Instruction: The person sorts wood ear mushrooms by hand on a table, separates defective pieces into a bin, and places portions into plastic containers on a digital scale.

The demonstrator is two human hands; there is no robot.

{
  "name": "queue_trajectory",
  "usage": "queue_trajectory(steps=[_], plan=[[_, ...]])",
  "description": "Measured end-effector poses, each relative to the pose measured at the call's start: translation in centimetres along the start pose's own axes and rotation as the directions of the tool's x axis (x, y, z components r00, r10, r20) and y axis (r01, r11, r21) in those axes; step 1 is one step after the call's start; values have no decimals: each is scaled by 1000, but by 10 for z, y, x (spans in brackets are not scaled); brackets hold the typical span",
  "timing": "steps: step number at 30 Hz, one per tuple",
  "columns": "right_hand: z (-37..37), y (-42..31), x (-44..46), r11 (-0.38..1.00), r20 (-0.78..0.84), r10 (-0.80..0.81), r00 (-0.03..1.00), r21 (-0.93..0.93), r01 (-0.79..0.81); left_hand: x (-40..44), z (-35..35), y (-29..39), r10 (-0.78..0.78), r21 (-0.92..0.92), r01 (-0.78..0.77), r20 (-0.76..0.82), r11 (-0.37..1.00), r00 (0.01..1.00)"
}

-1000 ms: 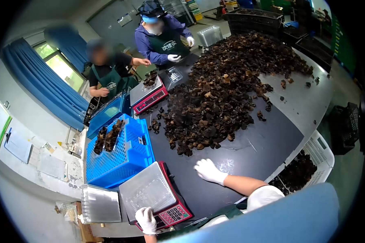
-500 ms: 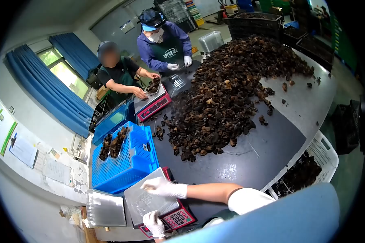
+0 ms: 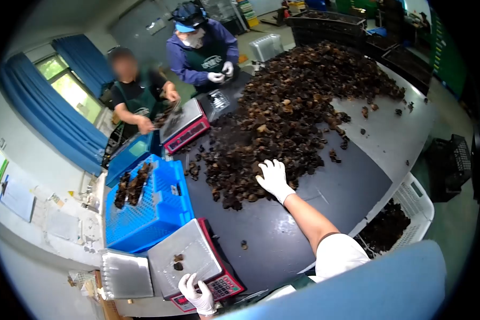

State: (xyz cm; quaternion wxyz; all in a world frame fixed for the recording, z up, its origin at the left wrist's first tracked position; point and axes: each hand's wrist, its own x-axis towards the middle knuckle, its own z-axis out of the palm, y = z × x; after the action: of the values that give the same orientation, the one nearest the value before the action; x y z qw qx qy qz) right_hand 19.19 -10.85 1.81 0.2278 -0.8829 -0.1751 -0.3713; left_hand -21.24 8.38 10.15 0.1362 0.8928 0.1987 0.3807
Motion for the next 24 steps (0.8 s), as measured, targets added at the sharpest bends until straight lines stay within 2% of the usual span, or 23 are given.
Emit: queue_trajectory(steps=[1,2,3,4,5,6,8,10,11,12,14,15,16,17,18,20,21,22,23,24], plan=[[-10,8,-1,991,265,-19,964,133,-16,1,14,16,13,-123,-8,40,992,999],[-18,10,-5,964,509,-66,858,253,-76,4,28,34,27,-245,-6,81,970,996],[-38,-1,-16,988,575,-93,813,157,3,12,42,58,118,-339,-72,116,938,986],[-36,1,-43,953,437,-233,869,280,115,12,61,70,112,-337,-38,203,941,973],[-52,1,-58,923,412,-318,854,340,180,15,83,84,86,-356,16,269,934,959],[-65,2,-72,907,359,-356,863,354,227,19,107,97,92,-331,2,266,944,960],[-98,15,-84,859,363,-435,824,442,258,26,157,96,45,-354,64,292,933,955],[-119,39,-94,817,403,-401,823,564,122,41,201,89,-12,-342,109,275,933,961],[-133,50,-83,835,387,-332,860,545,77,51,223,79,-21,-297,101,263,949,965],[-141,69,-64,798,300,-260,918,602,29,64,241,77,-108,-264,179,263,948,959],[-131,106,-34,838,32,-127,991,539,90,87,283,52,-124,-205,166,203,965,971],[-128,128,-24,869,123,-40,992,494,-27,100,297,45,-129,-136,161,221,978,967],[-116,148,-28,947,133,75,988,302,-112,108,312,36,-120,-67,141,255,988,959],[-96,170,-32,936,238,212,948,230,-267,114,316,43,-129,-6,138,329,990,936],[-78,185,-35,953,279,271,921,58,-298,115,317,51,-140,52,129,402,990,905],[-68,183,-38,971,399,238,886,-83,-223,109,319,60,23,2,-27,447,1000,894],[-74,172,-39,966,511,210,833,25,-259,104,319,59,171,-168,-112,395,979,903],[-77,162,-57,939,518,149,842,194,-285,97,309,69,243,-289,-137,370,947,897],[-96,143,-65,932,570,127,811,210,-294,85,295,79,305,-289,-206,358,935,883],[-102,135,-87,946,543,12,840,266,-185,74,278,88,365,-287,-273,344,918,865]])
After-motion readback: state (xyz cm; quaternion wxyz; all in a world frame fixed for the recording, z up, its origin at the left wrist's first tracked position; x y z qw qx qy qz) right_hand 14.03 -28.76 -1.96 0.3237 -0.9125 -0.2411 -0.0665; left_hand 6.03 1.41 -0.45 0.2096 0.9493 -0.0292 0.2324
